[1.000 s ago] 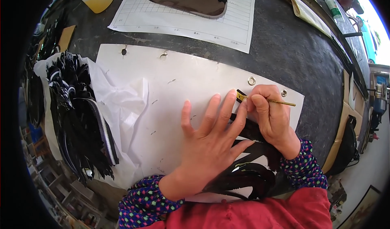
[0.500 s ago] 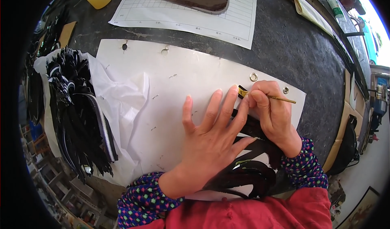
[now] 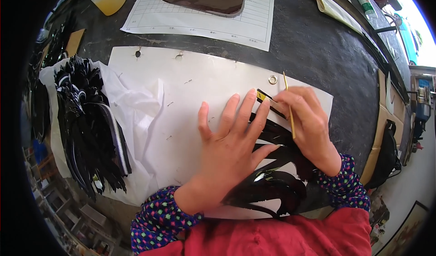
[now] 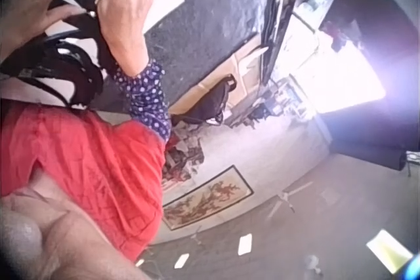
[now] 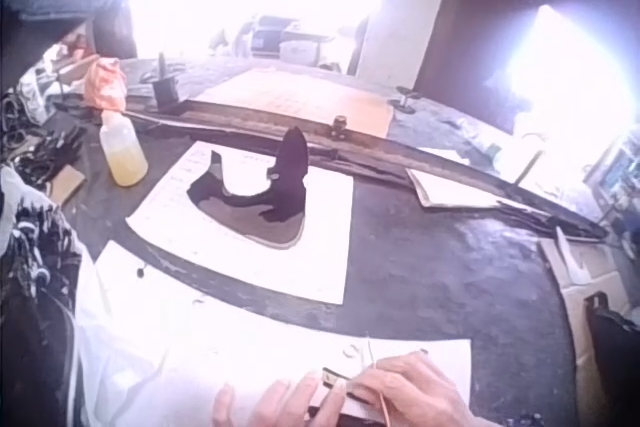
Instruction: Applying adhesive or paint to black shoe components using a small precision brush.
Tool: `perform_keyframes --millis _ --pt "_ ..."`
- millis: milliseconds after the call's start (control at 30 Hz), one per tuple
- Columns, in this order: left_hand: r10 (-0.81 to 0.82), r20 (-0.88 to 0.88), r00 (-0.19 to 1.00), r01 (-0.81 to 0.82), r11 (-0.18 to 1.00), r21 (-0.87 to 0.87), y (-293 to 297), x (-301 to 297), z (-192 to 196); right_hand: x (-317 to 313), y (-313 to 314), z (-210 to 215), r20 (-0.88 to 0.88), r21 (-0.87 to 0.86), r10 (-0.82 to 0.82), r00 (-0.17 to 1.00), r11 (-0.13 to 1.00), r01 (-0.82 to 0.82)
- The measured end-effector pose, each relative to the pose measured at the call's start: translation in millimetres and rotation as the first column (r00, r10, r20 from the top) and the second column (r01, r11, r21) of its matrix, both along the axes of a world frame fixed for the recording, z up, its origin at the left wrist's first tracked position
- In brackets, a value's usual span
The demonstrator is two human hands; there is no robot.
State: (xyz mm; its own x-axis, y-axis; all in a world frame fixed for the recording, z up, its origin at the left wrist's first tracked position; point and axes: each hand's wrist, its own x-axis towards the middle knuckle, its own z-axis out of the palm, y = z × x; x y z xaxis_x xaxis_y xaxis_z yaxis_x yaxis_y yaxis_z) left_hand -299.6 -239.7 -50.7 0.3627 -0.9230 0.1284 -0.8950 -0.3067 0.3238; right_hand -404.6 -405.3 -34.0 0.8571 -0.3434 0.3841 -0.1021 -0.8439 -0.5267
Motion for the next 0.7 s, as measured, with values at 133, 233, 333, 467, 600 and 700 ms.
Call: perform_keyframes --millis 133,233,333,467,600,700 --pt "0.002 -0.051 0.999 -0.001 1.000 0.029 -0.2 -0.1 4.7 -14.6 6.4 -12.3 -0.004 -0.065 -0.074 0.997 0.995 0.073" --pt "-0.010 -0.064 0.998 0.009 1.000 -0.021 4.1 0.8 12.8 -11.5 6.5 -14.5 0.034 0.014 -0.118 0.992 0.993 0.118" --pt "-0.027 0.031 0.999 0.030 0.994 -0.104 16.3 1.0 17.3 -10.9 8.0 -14.4 0.038 0.097 -0.177 0.984 0.980 0.172" --pt "-0.137 0.117 0.984 0.143 0.989 -0.047 26.2 -0.7 5.9 -7.5 1.4 -13.9 0.087 0.035 -0.185 0.979 0.983 0.182" --pt "-0.100 0.048 0.994 0.102 0.993 -0.055 25.1 -4.2 5.5 -15.3 8.6 6.9 0.126 0.139 -0.246 0.961 0.964 0.228" --pt "-0.108 0.043 0.993 0.111 0.992 -0.060 21.2 -2.9 4.2 -27.9 29.4 14.6 0.013 0.424 -0.207 0.978 0.887 0.182"
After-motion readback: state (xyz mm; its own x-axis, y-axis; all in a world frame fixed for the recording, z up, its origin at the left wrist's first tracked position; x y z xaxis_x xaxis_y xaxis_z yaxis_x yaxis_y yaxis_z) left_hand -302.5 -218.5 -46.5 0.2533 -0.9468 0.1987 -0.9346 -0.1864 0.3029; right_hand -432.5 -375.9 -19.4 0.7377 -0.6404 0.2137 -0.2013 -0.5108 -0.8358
